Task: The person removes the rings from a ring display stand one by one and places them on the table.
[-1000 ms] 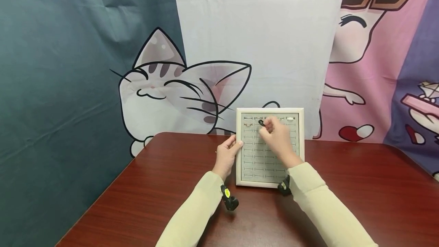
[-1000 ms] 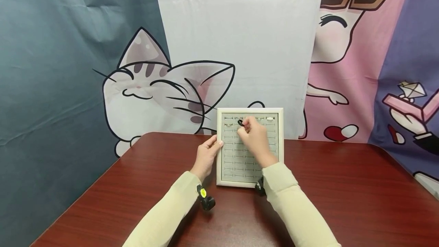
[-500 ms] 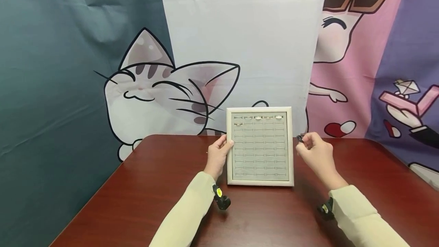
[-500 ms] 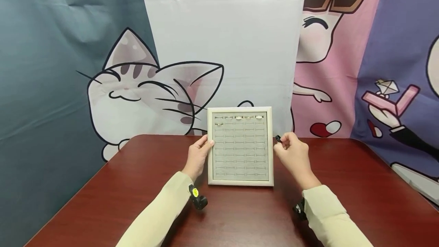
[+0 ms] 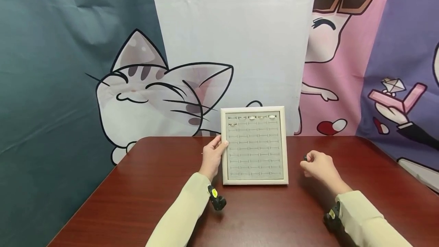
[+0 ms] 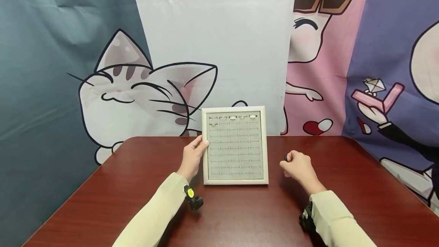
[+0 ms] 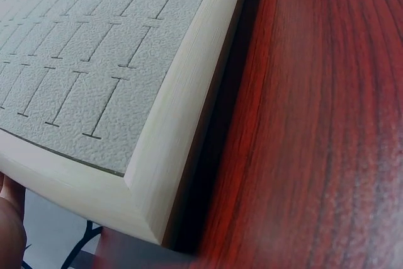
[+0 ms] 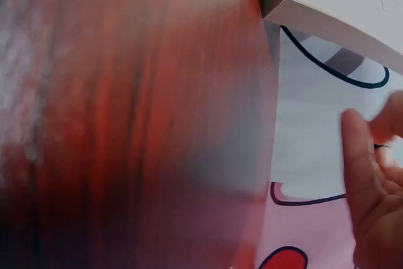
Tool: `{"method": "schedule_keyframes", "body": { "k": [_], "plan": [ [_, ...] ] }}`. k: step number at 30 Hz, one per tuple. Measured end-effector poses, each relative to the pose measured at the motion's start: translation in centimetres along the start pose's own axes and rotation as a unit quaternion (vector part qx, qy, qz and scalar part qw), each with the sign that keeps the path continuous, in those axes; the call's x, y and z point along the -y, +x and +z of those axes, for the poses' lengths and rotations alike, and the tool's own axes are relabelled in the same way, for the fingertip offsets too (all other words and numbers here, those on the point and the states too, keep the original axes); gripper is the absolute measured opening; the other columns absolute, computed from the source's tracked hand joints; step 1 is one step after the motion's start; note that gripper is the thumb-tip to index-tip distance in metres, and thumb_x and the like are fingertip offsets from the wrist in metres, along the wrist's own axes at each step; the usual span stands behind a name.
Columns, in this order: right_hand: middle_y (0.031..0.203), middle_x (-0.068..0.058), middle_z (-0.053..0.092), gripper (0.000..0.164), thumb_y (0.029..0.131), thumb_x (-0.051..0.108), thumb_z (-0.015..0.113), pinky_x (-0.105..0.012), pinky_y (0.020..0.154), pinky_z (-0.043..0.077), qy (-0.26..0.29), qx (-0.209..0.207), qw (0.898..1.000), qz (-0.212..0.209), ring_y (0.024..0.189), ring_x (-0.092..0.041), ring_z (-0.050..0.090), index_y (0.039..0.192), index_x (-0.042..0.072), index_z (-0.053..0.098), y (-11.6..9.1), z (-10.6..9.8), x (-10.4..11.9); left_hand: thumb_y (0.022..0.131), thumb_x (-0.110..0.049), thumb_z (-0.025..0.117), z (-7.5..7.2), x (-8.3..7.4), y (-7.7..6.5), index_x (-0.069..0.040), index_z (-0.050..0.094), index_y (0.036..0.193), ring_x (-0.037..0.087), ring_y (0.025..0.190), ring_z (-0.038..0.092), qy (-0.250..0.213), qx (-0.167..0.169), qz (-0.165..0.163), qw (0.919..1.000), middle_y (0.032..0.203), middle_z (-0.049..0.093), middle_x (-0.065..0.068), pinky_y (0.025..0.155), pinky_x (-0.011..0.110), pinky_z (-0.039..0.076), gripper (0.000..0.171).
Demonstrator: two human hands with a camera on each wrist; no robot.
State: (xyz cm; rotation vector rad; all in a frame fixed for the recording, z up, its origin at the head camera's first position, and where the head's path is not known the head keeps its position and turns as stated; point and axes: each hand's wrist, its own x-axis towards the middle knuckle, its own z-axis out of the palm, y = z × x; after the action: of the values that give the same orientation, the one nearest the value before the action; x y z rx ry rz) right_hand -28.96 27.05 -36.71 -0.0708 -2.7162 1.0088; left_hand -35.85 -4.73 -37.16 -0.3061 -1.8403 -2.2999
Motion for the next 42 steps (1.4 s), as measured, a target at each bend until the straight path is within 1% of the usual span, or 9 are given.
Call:
{"method": "schedule_keyframes", "body": {
  "k": [2, 5, 7, 9, 19, 24, 29, 36, 42],
  "plan": [
    [0.062, -0.004, 0.055, 0.013, 0.076, 0.009, 0.056, -0.028, 0.055, 0.054, 0.008, 0.037, 0.999, 0.012, 0.055, -0.014, 0.063, 0.073, 0.004, 0.043, 0.1, 0.2, -0.3, 0.087, -0.013, 0.064, 0.0, -0.1, 0.0, -0.005, 0.058, 0.125, 0.009, 0.085, 0.063, -0.001, -0.002, -0.003, 1.0000, 0.111, 0.066, 0.012, 0.074, 0.024, 0.054, 0.039],
    [0.060, -0.006, 0.052, 0.015, 0.073, 0.004, 0.057, -0.030, 0.051, 0.055, 0.011, 0.080, 0.996, 0.024, 0.052, -0.014, 0.061, 0.069, 0.004, 0.043, 0.2, 0.6, -0.7, 0.087, -0.012, 0.064, -0.1, -0.2, 0.0, -0.005, 0.059, 0.124, 0.009, 0.085, 0.063, -0.003, -0.004, -0.007, 1.0000, 0.111, 0.066, 0.012, 0.074, 0.023, 0.054, 0.038],
    [0.059, -0.006, 0.050, 0.017, 0.072, 0.002, 0.058, -0.030, 0.049, 0.054, 0.010, 0.100, 0.995, 0.028, 0.050, -0.014, 0.059, 0.066, 0.004, 0.043, 0.3, 0.8, -0.9, 0.087, -0.012, 0.064, -0.2, -0.2, 0.1, -0.006, 0.059, 0.123, 0.009, 0.085, 0.063, -0.004, -0.006, -0.010, 0.9999, 0.111, 0.066, 0.012, 0.073, 0.023, 0.054, 0.037],
    [0.059, -0.007, 0.050, 0.017, 0.072, 0.000, 0.059, -0.029, 0.048, 0.054, 0.008, 0.110, 0.993, 0.033, 0.049, -0.013, 0.058, 0.065, 0.004, 0.044, 0.3, 0.9, -1.1, 0.087, -0.012, 0.064, -0.3, -0.2, 0.1, -0.006, 0.059, 0.124, 0.009, 0.085, 0.063, -0.003, -0.005, -0.009, 0.9999, 0.111, 0.066, 0.012, 0.074, 0.023, 0.054, 0.037],
    [0.057, -0.007, 0.052, 0.017, 0.070, -0.004, 0.060, -0.030, 0.047, 0.054, 0.008, 0.121, 0.991, 0.048, 0.047, -0.013, 0.059, 0.063, 0.003, 0.045, 0.2, 0.9, -1.6, 0.087, -0.013, 0.064, -0.4, -0.1, 0.2, -0.005, 0.056, 0.127, 0.009, 0.090, 0.063, 0.000, -0.007, -0.013, 0.9999, 0.116, 0.064, 0.013, 0.077, 0.024, 0.053, 0.042],
    [0.057, -0.007, 0.051, 0.017, 0.070, -0.005, 0.060, -0.030, 0.047, 0.054, -0.003, 0.127, 0.991, 0.048, 0.047, -0.013, 0.058, 0.062, 0.002, 0.047, 0.1, 1.0, -1.5, 0.087, -0.012, 0.064, -0.4, -0.1, 0.2, -0.004, 0.056, 0.127, 0.008, 0.089, 0.062, -0.004, -0.004, -0.007, 1.0000, 0.117, 0.063, 0.014, 0.076, 0.023, 0.053, 0.042],
    [0.057, -0.007, 0.052, 0.017, 0.070, -0.004, 0.063, -0.030, 0.048, 0.054, -0.005, 0.134, 0.989, 0.058, 0.048, -0.013, 0.058, 0.062, 0.002, 0.049, 0.2, 1.0, -1.5, 0.088, -0.012, 0.064, -0.3, -0.1, 0.2, -0.004, 0.055, 0.128, 0.007, 0.089, 0.062, 0.001, -0.001, -0.006, 1.0000, 0.118, 0.062, 0.016, 0.076, 0.022, 0.053, 0.042],
    [0.055, -0.006, 0.054, 0.012, 0.069, -0.004, 0.059, -0.029, 0.047, 0.054, -0.011, 0.125, 0.991, 0.051, 0.048, -0.013, 0.059, 0.061, 0.001, 0.051, 0.0, 0.9, -1.6, 0.088, -0.011, 0.063, -0.2, -0.1, 0.3, -0.003, 0.055, 0.128, 0.007, 0.089, 0.062, -0.004, -0.001, -0.007, 1.0000, 0.119, 0.062, 0.016, 0.076, 0.022, 0.053, 0.042],
    [0.053, -0.004, 0.053, 0.016, 0.070, -0.002, 0.059, -0.028, 0.048, 0.053, -0.017, 0.115, 0.992, 0.044, 0.048, -0.012, 0.057, 0.058, 0.003, 0.051, -0.2, 0.6, -1.7, 0.087, -0.012, 0.064, 0.0, 0.2, 0.4, -0.004, 0.056, 0.127, 0.007, 0.086, 0.062, -0.002, -0.003, -0.011, 0.9999, 0.116, 0.063, 0.015, 0.074, 0.022, 0.053, 0.041]
  ]
}}
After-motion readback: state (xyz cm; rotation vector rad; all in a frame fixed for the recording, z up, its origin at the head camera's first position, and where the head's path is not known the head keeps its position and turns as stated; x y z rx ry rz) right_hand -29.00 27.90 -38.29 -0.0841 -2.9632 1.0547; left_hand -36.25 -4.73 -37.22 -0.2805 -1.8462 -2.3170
